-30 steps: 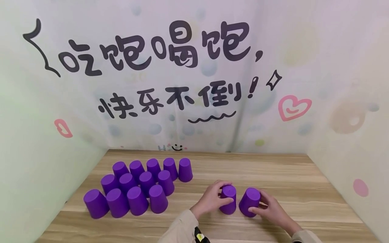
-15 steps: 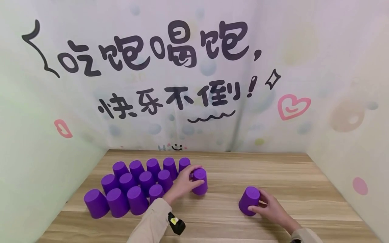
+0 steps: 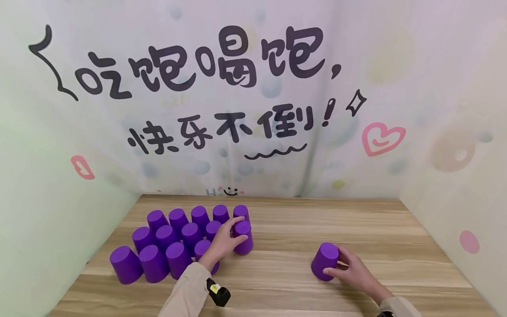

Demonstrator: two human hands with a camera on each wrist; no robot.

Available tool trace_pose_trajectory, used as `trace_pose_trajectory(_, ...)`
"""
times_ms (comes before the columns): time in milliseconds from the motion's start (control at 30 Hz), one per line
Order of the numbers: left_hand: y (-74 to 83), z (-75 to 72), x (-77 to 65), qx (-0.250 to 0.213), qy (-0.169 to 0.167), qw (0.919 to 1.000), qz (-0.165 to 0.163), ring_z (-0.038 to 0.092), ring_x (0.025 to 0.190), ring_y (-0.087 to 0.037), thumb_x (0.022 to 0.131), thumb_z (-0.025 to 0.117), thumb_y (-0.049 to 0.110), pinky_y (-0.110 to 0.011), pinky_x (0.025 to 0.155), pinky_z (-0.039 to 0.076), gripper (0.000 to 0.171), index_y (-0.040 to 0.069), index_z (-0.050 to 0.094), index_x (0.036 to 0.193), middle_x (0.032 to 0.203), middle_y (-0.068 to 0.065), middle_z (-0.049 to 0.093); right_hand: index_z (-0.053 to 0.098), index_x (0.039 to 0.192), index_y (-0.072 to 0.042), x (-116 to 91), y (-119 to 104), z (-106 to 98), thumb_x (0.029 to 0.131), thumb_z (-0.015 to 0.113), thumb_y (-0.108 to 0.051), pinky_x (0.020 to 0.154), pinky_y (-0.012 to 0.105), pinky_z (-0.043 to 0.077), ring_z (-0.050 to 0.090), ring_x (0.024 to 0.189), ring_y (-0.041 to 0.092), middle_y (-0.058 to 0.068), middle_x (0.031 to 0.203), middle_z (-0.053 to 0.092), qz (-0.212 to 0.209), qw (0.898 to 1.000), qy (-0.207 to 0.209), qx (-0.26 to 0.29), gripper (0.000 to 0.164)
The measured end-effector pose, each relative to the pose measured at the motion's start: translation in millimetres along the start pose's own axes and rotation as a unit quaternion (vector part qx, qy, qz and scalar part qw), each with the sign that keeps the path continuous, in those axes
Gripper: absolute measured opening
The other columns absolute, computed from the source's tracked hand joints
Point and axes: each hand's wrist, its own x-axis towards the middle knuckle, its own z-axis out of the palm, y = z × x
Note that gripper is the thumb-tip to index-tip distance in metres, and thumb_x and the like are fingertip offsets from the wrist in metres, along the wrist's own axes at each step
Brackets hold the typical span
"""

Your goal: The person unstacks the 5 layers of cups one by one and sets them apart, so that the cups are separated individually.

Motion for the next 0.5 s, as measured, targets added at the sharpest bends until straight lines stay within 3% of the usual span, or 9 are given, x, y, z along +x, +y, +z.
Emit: trace_pose_trajectory(500, -5.4, -1.6, -3.4, 0.020, 0.007, 0.9998, -0.006, 0.043, 0.112, -0.038, 0.080, 0.063, 0.006, -0.048, 0.093, 0.036, 0.048, -0.002, 0.045, 0.125, 0.123, -0.025, 0.044, 0.045, 0.115, 0.012, -0.5, -1.2, 1.3, 0.069, 0.072, -0.002, 0.073, 0.024, 0.050, 0.054, 0.090, -0.002, 0.029, 0.103, 0.054, -0.011, 1.000, 0.009, -0.007, 0.055)
